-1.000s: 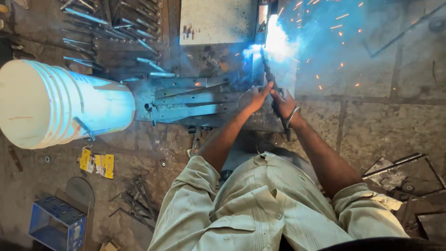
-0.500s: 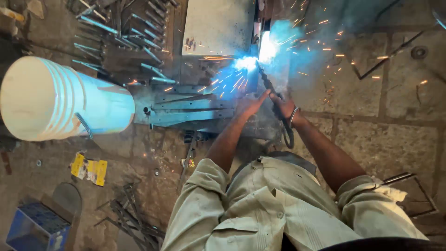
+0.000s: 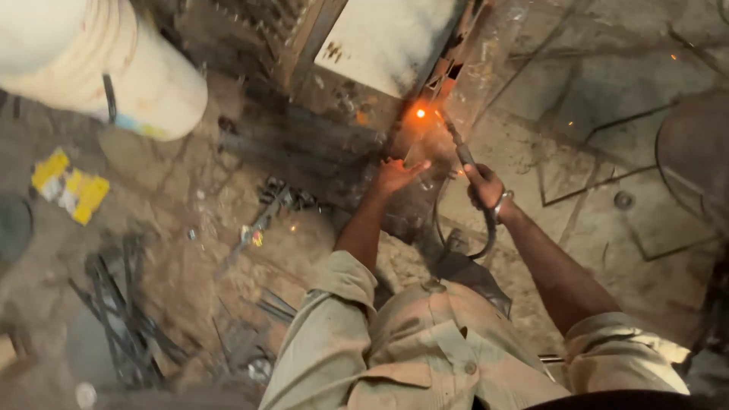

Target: Welding and assembling metal components of a frame or structure in a workshop.

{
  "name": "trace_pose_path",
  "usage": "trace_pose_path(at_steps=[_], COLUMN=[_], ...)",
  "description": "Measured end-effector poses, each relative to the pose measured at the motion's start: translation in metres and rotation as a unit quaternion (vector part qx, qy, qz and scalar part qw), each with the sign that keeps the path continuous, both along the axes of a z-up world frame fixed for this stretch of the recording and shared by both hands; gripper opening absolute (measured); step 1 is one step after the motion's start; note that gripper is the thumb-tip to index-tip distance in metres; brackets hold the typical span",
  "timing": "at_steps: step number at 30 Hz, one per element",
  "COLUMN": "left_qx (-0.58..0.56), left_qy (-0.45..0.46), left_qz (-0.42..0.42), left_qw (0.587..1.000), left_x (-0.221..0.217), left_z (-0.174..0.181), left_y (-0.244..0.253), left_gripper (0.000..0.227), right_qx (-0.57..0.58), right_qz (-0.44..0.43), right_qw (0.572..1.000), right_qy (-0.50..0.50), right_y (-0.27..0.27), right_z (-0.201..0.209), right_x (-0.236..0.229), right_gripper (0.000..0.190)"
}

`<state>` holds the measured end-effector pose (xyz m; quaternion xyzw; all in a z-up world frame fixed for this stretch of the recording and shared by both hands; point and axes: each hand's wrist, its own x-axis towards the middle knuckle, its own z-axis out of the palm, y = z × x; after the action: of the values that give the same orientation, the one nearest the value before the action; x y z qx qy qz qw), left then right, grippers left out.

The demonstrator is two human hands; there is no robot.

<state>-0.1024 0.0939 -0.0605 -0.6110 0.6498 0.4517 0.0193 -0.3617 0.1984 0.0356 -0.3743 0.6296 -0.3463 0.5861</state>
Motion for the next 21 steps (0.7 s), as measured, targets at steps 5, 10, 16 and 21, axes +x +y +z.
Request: trace_pose_path(at_steps=[5,10,16,21], left_qx=[-0.083,-0.160,-0.180,-0.223], left_qy=[-0.101,-0.182,-0.016,0.016], left_qz=[0.122,0.230,0.295,0.330], left_qw=[0.984,0.943,0.938,0.917], left_x=[-0.041,-0.110,-0.126,-0.127], left_z=[0.021,0.028,0.004,-0.027], left_y=[0.016,0.047,0.073,0.083], left_gripper=[0.116,0.100,0.084,0.055], right_qx=[0.027,0.031,-0.091,-0.149], right_qz=[0.142,0.195,0.433,0.627], right_qw=[0.985,0.977,0.836,0.626], right_qy=[0.094,0.075,0.324,0.439], right_y=[-0.016,-0.042,-0.115,-0.198], right_z=[0.006,-0.003,0.020,0.041], right_x=[-0.069,-0.130,-0.161,-0.174], right_gripper=[0.061,0.061,0.062,0.065])
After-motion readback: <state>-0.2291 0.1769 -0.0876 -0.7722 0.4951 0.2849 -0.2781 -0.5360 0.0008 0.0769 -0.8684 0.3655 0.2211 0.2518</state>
